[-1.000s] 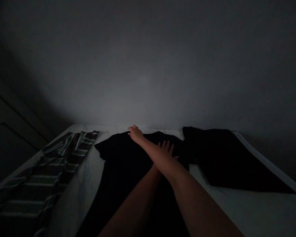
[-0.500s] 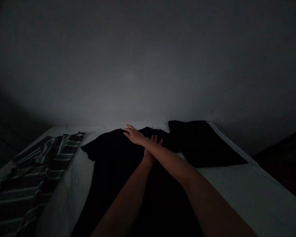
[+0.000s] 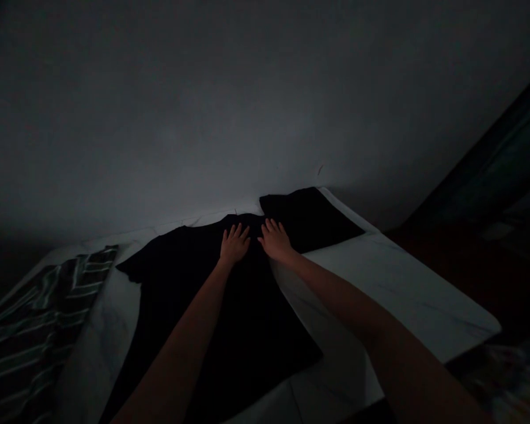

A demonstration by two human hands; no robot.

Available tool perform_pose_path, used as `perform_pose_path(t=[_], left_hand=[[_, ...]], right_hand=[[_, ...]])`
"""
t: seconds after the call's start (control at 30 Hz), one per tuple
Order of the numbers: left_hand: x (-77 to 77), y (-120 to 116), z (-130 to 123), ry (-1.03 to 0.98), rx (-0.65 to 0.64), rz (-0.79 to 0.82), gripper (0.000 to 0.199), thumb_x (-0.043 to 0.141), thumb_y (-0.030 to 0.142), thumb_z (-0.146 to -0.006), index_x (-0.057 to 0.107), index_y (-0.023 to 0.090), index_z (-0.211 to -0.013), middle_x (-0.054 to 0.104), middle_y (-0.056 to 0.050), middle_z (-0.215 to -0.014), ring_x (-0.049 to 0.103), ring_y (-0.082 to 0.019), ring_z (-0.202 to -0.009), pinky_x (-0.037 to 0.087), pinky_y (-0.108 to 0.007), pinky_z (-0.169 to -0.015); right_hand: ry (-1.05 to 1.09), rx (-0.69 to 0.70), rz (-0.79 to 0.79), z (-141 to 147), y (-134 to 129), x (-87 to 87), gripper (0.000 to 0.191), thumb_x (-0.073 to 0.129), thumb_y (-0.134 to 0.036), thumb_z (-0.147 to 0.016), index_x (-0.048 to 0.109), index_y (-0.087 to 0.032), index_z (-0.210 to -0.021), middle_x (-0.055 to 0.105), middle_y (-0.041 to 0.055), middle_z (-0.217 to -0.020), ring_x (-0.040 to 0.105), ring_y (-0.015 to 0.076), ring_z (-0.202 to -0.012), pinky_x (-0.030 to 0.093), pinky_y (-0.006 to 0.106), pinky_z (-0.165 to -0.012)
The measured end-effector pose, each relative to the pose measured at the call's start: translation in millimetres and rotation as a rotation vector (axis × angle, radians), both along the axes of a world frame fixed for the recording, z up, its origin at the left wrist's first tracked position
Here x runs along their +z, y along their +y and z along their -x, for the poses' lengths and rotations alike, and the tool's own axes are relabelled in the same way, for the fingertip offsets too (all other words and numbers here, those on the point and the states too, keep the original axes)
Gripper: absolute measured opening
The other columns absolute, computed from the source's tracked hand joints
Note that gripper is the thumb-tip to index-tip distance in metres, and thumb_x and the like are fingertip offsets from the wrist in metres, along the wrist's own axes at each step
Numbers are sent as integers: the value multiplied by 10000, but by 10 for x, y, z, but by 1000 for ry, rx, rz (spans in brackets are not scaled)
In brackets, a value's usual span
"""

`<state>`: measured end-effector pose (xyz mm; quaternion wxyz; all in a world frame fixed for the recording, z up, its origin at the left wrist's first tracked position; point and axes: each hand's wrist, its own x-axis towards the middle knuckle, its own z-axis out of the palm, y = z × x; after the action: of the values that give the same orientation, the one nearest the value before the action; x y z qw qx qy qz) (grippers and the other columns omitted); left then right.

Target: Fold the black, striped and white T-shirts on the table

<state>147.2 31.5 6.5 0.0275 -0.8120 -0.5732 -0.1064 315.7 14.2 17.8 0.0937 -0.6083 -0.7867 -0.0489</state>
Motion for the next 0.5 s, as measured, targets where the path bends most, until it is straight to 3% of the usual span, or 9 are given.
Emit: perform_pose_path(t=[0.1,0.23,0.33,0.4,0.5], left_hand=[[24,2,-8,26,2,14,525,313,419,-1016,394,265,-1511,342,-72,-1594,291,-289,-1474,210,-529,-1192],[92,-7,-40,29,8,3,513,343,376,-1011,441,188,-1478,349,-110,-1588,282,-282,-1474,182,-504,-1205],[165,-84,-71,12,5,-49,432,360,263,-992,553,133,-1356,480,-129,-1491,395,-260,-1391,219,-442,-1196],[200,-192,-83,-1,-32,-58,384,369,199,-974,604,154,-1275,576,-115,-1374,480,-242,-1288,299,-404,-1150],[207,-402,-69,-5,-115,-51,327,420,213,-966,630,185,-1214,597,-97,-1320,494,-238,-1248,360,-377,-1093]], right_hand=[[40,112,81,103,-379,-89,509,462,-383,-965,496,-187,-1433,423,138,-1541,366,309,-1429,304,529,-1147],[189,59,102,-41,-947,-143,574,546,-348,-916,453,-158,-1450,455,178,-1507,463,318,-1357,420,461,-1074],[343,-26,81,-231,-1407,-130,616,590,-351,-879,438,-142,-1438,583,191,-1342,586,307,-1209,491,425,-981],[433,-78,117,-318,-1738,-115,630,597,-380,-872,425,-177,-1443,664,150,-1171,664,285,-1035,539,402,-862],[496,-84,195,-343,-2197,-87,621,580,-392,-884,399,-264,-1464,699,77,-981,689,248,-841,554,362,-720]])
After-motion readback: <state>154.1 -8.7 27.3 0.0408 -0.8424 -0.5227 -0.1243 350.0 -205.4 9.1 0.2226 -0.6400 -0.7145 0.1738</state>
